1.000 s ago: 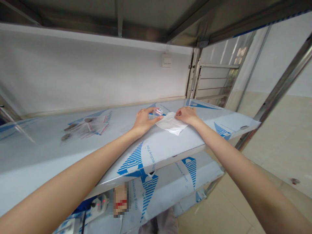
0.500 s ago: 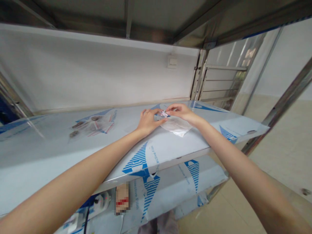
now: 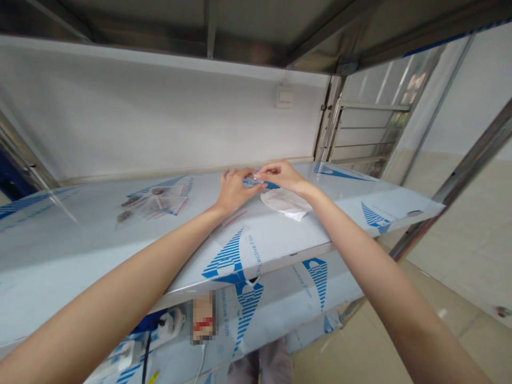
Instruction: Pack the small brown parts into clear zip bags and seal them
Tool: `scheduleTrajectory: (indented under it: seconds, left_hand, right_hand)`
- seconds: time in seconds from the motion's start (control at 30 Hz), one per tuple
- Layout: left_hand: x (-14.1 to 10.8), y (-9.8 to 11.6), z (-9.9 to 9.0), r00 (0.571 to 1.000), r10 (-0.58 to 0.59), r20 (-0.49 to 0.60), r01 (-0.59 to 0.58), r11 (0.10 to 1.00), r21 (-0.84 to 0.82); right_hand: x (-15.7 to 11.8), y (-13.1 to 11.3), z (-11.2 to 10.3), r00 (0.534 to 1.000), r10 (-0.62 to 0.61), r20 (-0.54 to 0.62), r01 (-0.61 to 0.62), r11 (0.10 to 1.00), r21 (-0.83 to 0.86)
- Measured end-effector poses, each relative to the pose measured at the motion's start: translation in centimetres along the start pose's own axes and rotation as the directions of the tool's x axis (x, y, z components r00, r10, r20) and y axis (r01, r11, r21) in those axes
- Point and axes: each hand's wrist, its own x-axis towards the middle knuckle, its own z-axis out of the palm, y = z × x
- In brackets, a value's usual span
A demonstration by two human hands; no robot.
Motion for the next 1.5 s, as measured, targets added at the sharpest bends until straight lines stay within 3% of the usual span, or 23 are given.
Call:
scheduleTrajectory:
  seconds: [0.13,0.23,0.43,0.67,0.93,1.17,1.33,1.5]
  left_hand:
    - [0.4,-0.3,-0.4,0.999,-0.024,0.028,0.026,0.998,-0.05]
    - [0.9,-0.8,-0.8,0.994,-0.101,0.034,0.105,0.979,-0.174]
    - [1.5,-1.6,-1.1,0.962,-0.266,0.06,0.271,0.911,-0.312]
    - [1.3,-0.3,-1.7,0.978,-0.202,-0.057,0.155,0.877,-0.455]
    - [1.0,0.3,-2.0,0.998,-0.034,-0.047,0.018,0.953,-0.302]
    - [0.7,0.5,-2.0,0.995,-0.004,0.098,0.038,0.933,-0.357]
    - [0.7,0.9,-2.2,1.0,-0.017,0.02,0.022,0.943,-0.331]
    - [0.8,0.8,-2.5,0.998,-0.055,-0.024,0.045,0.954,-0.296]
  right_hand:
    - [-0.2,0.8,-0.2,0.999,0.008,-0.051,-0.008,1.0,-0.015]
    - [-0.7,1.0,-0.7,0.994,0.055,-0.091,-0.056,0.998,-0.004]
    - [-1.0,0.5,-0.6,0.991,0.122,-0.063,-0.117,0.99,0.082]
    - [-1.1,-0.5,-0.6,0.978,0.132,-0.159,-0.109,0.983,0.145]
    - [-1.2,0.3,-0.5,0.982,0.081,-0.169,-0.043,0.976,0.215]
    - [-1.4,0.2,-0.4,0.983,0.12,-0.142,-0.097,0.983,0.157]
    - [-1.4,-0.1,-0.5,0.978,0.136,-0.157,-0.111,0.981,0.158]
    - [-1.5,-0.5,-0.8,0.983,0.176,-0.05,-0.168,0.977,0.129]
